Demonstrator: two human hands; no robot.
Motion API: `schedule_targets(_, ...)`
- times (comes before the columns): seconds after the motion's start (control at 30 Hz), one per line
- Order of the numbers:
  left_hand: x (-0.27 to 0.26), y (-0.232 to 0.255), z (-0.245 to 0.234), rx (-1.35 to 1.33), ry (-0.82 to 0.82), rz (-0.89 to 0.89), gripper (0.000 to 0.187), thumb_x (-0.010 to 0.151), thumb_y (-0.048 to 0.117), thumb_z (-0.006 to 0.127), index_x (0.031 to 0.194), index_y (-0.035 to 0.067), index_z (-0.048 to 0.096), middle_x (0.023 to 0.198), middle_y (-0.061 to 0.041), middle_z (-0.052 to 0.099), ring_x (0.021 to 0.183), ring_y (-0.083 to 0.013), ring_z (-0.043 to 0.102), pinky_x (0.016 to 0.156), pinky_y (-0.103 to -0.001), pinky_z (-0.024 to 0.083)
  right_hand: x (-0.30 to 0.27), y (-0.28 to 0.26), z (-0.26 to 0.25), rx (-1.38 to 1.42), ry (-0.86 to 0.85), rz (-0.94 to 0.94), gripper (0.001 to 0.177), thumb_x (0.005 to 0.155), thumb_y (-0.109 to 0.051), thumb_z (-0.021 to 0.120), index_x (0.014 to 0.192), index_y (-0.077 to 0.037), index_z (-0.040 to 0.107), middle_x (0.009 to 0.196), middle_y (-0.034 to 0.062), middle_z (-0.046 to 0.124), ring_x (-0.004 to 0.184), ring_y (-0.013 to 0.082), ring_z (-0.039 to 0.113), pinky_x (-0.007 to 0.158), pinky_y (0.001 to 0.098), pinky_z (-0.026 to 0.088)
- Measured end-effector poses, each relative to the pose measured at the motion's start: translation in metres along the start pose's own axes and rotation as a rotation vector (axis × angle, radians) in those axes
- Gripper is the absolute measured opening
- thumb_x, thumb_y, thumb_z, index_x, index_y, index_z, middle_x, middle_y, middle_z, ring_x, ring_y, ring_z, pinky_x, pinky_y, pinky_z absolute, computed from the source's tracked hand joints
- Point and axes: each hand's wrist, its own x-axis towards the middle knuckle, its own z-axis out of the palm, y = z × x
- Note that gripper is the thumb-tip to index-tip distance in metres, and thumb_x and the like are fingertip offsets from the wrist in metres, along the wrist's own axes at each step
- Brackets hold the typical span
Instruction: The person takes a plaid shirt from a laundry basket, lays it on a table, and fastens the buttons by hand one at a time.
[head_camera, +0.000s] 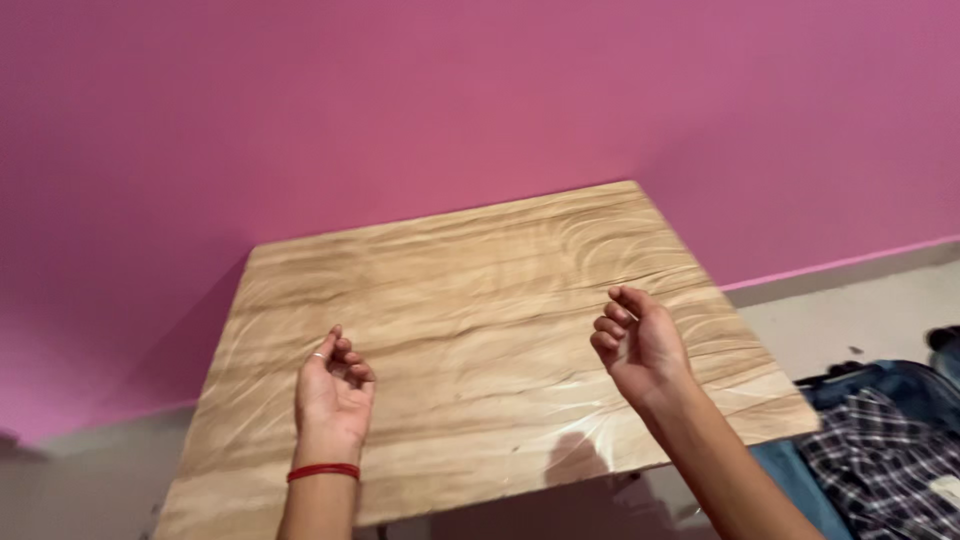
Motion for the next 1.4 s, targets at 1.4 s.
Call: schedule_targets(1.4,-0.068,0.148,-0.279,-0.039,0.710,0.294,0.012,0.096,0.017,0.068,0.105,0.009,0.068,0.085,0.002,0.061,0.074,-0.0107,0.056,0.064,-0.025,0.047,0.018,0.363,0.193,-1.055,-0.694,0.503,0.021,0.097,-0.025,0.064,0.089,-0.005,0.067,0.071,0.0012,0.061,0.061,0.0091,0.055,0.058,0.0273,0.048)
